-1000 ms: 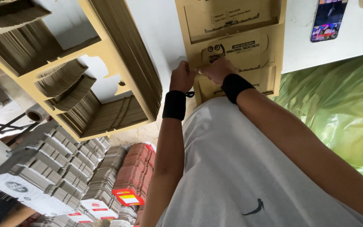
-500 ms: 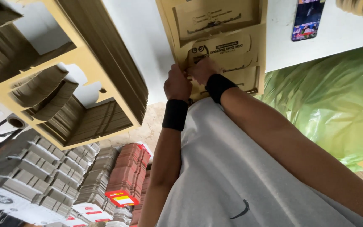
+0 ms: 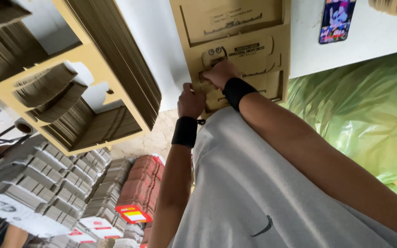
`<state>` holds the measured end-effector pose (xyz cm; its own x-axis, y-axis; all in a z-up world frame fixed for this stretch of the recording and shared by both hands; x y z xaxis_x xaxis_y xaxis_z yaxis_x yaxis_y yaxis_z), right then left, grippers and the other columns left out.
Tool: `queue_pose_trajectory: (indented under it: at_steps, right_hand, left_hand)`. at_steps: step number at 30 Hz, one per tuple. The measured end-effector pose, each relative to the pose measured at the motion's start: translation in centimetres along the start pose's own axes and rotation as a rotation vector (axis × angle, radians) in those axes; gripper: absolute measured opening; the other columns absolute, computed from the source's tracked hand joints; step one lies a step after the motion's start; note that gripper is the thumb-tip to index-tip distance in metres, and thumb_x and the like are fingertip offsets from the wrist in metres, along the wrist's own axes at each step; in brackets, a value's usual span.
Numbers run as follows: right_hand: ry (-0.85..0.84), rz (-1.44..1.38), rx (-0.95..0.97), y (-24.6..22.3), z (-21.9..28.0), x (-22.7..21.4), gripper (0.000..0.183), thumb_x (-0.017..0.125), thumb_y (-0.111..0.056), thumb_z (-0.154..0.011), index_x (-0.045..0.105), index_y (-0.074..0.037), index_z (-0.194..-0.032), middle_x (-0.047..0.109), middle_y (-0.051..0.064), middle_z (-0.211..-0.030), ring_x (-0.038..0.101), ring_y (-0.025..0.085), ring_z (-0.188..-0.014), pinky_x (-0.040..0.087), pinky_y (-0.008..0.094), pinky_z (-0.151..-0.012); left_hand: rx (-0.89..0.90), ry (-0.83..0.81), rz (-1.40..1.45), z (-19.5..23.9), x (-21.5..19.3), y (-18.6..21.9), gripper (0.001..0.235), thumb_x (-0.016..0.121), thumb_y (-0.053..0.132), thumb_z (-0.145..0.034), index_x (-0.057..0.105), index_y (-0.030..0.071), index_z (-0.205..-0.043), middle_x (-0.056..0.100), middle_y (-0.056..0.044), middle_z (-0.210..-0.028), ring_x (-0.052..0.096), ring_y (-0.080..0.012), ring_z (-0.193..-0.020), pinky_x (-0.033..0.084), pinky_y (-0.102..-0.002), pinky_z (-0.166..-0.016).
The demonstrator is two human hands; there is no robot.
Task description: Folding flat cardboard templates into boxes at a packaging station.
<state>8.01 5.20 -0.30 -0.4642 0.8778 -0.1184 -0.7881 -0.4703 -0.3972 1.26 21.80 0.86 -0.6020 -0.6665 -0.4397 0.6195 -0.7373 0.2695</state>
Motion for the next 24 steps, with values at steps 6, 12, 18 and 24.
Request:
queue_pose_trajectory:
  at_steps: [6,12,18,24]
  right_hand:
    - [-0.008,-0.049,-0.023,-0.5,0.6,-0.2,0.026,0.069,-0.024,-0.082,0.068,-0.008,-0.062,0.063,0.009,-0.053,0.056,0.015,-0.040,0.046,0.031,-0.035]
    - [-0.017,-0.076,-0.046,-0.5,0.9,-0.4,0.025,0.069,-0.025,-0.081,0.067,-0.007,-0.065,0.066,0.008,-0.060,0.060,0.015,-0.045,0.049,0.031,-0.037]
    - [-0.040,-0.083,-0.041,-0.1,0.6,-0.3,0.031,0.075,-0.033,-0.082,0.067,-0.007,-0.066,0.064,0.007,-0.059,0.059,0.014,-0.046,0.050,0.030,-0.038]
    - [-0.026,-0.026,-0.034,-0.2,0.1,-0.1,0.030,0.072,-0.031,-0.082,0.067,-0.008,-0.063,0.061,0.007,-0.053,0.056,0.013,-0.041,0.046,0.029,-0.035]
  left_hand:
    - [-0.097,0.004,-0.017,0.0,-0.3,1.4,0.043,0.060,0.036,-0.084,0.047,0.014,-0.118,0.072,-0.019,-0.108,0.071,-0.0442,-0.107,0.059,-0.056,-0.092]
    - [-0.180,0.047,-0.018,-2.4,1.6,0.4,0.039,0.063,0.034,-0.077,0.058,0.008,-0.105,0.072,-0.023,-0.093,0.074,-0.0448,-0.095,0.061,-0.053,-0.079]
    - [-0.134,-0.062,-0.077,-0.7,-0.6,1.3,0.057,0.064,0.037,-0.083,0.066,-0.002,-0.123,0.071,-0.031,-0.110,0.068,-0.0508,-0.111,0.058,-0.059,-0.092]
    - [-0.143,-0.090,-0.062,-2.5,-0.1,1.0,0.058,0.067,0.042,-0.078,0.071,-0.004,-0.113,0.073,-0.030,-0.105,0.069,-0.0505,-0.109,0.059,-0.057,-0.090]
Point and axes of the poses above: each hand's wrist, its own z-axis away from the middle knuckle, its own x-axis out of the palm, y = z × x, the point moved 2 cm from there along -z, towards the middle knuckle
